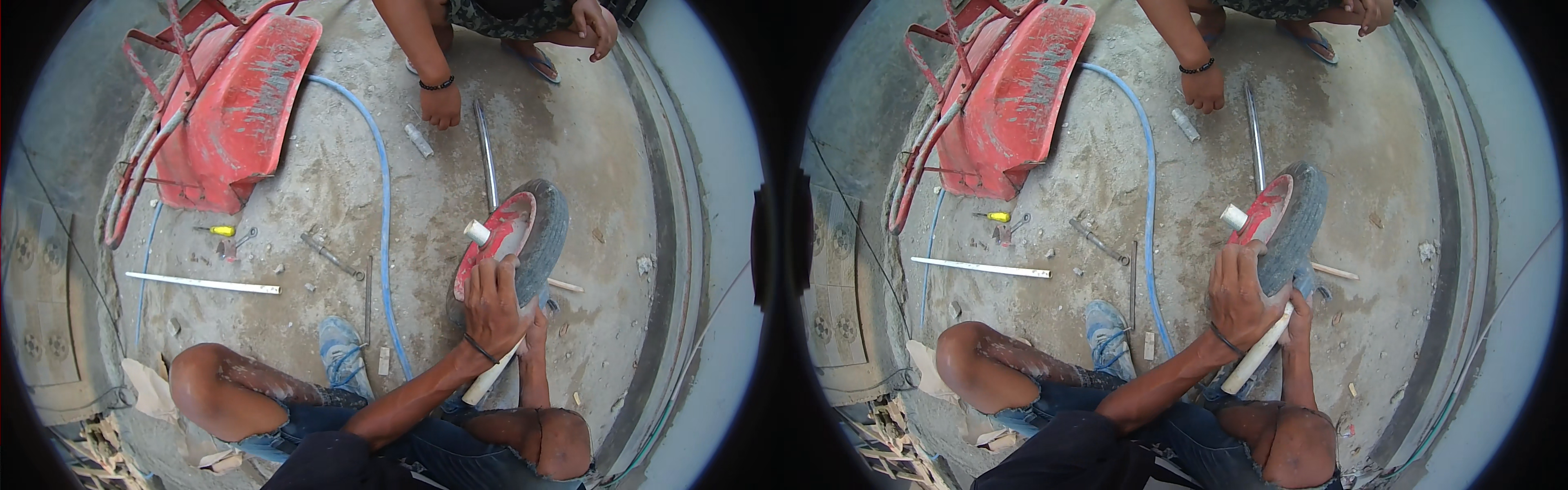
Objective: The person works with another individual to assemble a white pipe structure onto a small red wheel. The person uses a hacksaw to cut the pipe and a hammer to tap pieces together while the other person holds the assembly and uses a wrench on a metal rod.
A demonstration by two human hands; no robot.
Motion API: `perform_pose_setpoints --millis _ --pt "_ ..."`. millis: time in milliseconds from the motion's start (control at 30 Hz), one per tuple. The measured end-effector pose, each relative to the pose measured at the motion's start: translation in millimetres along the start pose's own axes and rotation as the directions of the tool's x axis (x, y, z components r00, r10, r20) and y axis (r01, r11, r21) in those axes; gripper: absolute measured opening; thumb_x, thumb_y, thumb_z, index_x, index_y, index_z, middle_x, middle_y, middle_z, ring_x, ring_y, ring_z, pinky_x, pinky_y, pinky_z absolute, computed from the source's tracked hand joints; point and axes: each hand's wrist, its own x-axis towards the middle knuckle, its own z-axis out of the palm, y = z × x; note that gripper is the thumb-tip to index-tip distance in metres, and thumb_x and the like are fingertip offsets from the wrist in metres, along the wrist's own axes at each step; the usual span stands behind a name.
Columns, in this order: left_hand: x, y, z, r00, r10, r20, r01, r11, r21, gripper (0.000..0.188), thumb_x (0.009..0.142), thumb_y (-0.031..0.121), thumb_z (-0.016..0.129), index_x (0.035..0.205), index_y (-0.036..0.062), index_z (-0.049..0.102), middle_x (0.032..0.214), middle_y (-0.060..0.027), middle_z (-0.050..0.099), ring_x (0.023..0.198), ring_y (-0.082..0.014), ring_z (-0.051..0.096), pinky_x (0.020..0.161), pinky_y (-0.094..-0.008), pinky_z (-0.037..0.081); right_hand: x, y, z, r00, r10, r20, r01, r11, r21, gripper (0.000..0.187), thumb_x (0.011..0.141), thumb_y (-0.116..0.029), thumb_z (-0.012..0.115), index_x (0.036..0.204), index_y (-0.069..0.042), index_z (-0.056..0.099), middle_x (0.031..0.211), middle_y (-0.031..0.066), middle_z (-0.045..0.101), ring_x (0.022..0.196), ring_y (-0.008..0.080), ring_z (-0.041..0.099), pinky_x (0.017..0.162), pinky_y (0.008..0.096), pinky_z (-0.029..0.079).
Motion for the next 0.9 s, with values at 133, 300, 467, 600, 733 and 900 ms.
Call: perform_pose_setpoints --millis 133,300,467,600,733,900 --pt "-18 12 12 0.999 -0.012 0.041 0.015 0.998 -0.064 0.06 0.065 0.019 0.08 0.114 -0.0004 0.052 0.096 -0.0154 0.048 0.089 -0.0324 0.051 0.078 -0.0422 0.041 14 8 -23 0.992 -0.009 0.129 -0.004 0.995 0.104 0.038 0.092 -0.025 0.055 0.122 -0.002 0.053 0.11 0.015 0.063 0.095 0.0277 0.064 0.082 0.0425 0.054" --pt "-6 -13 -1 0.99 -0.053 -0.128 0.006 0.938 -0.348 0.05 0.074 0.022 0.078 0.112 -0.0008 0.055 0.09 -0.0114 0.052 0.076 -0.022 0.053 0.067 -0.0346 0.044 22 3 -52 0.951 0.087 0.298 -0.115 0.99 0.077 0.045 0.093 -0.028 0.053 0.128 -0.001 0.05 0.121 0.018 0.06 0.108 0.0311 0.06 0.094 0.0462 0.05" --pt "42 -173 -38 0.822 -0.337 -0.459 0.435 0.891 0.125 0.037 0.072 0.022 0.077 0.1 0.0028 0.062 0.078 -0.009 0.057 0.069 -0.0205 0.057 0.065 -0.0344 0.047 18 2 -55 0.979 0.138 0.153 -0.156 0.981 0.117 0.046 0.093 -0.03 0.054 0.129 -0.001 0.051 0.125 0.018 0.058 0.11 0.0312 0.06 0.096 0.0464 0.049" --pt "24 -281 -106 0.426 -0.778 -0.462 0.904 0.351 0.243 0.047 0.07 0.029 0.078 0.104 0.0028 0.059 0.105 -0.0232 0.064 0.102 -0.0385 0.061 0.089 -0.0433 0.048 24 6 -61 0.986 0.088 0.143 -0.102 0.99 0.093 0.045 0.093 -0.029 0.053 0.128 -0.001 0.051 0.123 0.0179 0.059 0.108 0.0316 0.061 0.094 0.0466 0.051" --pt "2 -313 -107 0.32 -0.846 -0.426 0.947 0.272 0.172 0.063 0.062 0.035 0.087 0.106 -0.0001 0.058 0.106 -0.023 0.065 0.104 -0.0371 0.062 0.09 -0.0412 0.048 18 0 -49 0.986 0.111 0.127 -0.122 0.989 0.078 0.046 0.091 -0.028 0.055 0.126 0.001 0.052 0.121 0.0191 0.061 0.105 0.0318 0.063 0.092 0.0463 0.051" --pt "9 -320 -99 0.4 -0.811 -0.426 0.916 0.337 0.219 0.052 0.063 0.021 0.084 0.102 -0.0022 0.058 0.103 -0.0223 0.065 0.098 -0.0358 0.064 0.086 -0.0405 0.05 16 0 -43 0.986 0.134 0.103 -0.141 0.988 0.066 0.042 0.089 -0.026 0.055 0.12 0.002 0.056 0.114 0.0189 0.064 0.101 0.0317 0.064 0.091 0.0456 0.052"
